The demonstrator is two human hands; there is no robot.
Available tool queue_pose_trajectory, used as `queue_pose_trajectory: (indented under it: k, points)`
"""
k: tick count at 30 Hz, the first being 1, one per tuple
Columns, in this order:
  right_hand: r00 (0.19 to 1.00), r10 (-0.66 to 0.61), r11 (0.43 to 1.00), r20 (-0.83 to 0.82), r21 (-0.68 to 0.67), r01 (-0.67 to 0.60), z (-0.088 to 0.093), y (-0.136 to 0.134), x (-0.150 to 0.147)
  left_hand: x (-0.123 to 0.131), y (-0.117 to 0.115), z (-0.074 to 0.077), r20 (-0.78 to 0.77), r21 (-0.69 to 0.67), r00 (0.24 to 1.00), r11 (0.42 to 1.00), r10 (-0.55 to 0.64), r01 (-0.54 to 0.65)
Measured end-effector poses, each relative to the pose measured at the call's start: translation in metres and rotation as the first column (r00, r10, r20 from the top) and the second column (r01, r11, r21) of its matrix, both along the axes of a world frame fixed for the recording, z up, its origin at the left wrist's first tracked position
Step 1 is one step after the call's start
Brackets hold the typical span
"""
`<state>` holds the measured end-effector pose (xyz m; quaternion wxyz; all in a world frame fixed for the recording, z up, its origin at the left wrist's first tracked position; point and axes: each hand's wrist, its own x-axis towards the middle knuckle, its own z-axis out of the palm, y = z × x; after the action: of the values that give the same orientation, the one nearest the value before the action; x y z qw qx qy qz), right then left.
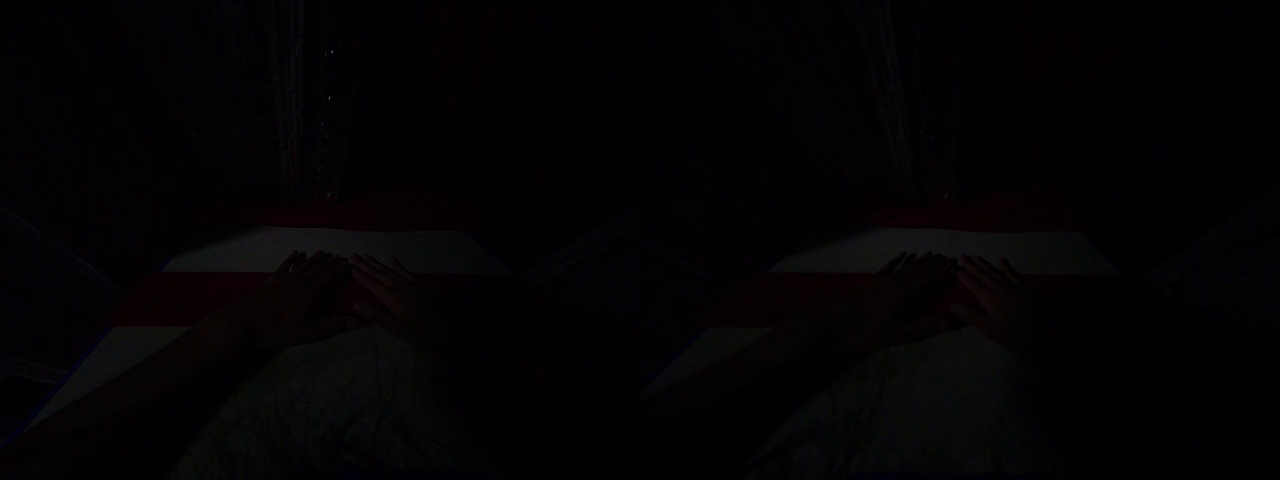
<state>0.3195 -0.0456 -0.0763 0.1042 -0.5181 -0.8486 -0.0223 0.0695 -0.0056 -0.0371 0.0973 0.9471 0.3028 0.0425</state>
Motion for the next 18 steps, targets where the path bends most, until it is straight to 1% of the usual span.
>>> queue_pose_trajectory:
  k: [4, 8, 11, 13, 18]
  points:
    - [1.000, 0.009, 1.000, 0.018, 0.005, -0.009, -0.003, 0.000, 0.001, 0.000, 0.001, 0.002, 0.013, -0.009, 0.999, 1.000, 0.030, -0.029]
    - [1.000, -0.023, 1.000, -0.004, -0.010, 0.023, 0.004, -0.002, -0.001, 0.000, 0.004, -0.005, -0.042, -0.017, 0.999, 1.000, 0.026, -0.027]
    - [0.997, -0.037, 0.998, -0.072, 0.052, 0.041, 0.011, -0.001, -0.003, 0.001, 0.004, -0.009, -0.018, 0.004, 0.999, 1.000, 0.030, -0.030]
    - [0.995, -0.031, 0.996, -0.094, 0.085, 0.039, 0.011, -0.001, -0.003, 0.001, 0.003, -0.009, -0.002, 0.017, 0.999, 0.999, 0.036, -0.036]
    - [0.999, -0.038, 0.999, -0.014, -0.001, 0.038, 0.000, 0.000, 0.000, 0.002, 0.002, -0.006, -0.015, -0.033, 0.999, 0.999, 0.040, -0.040]
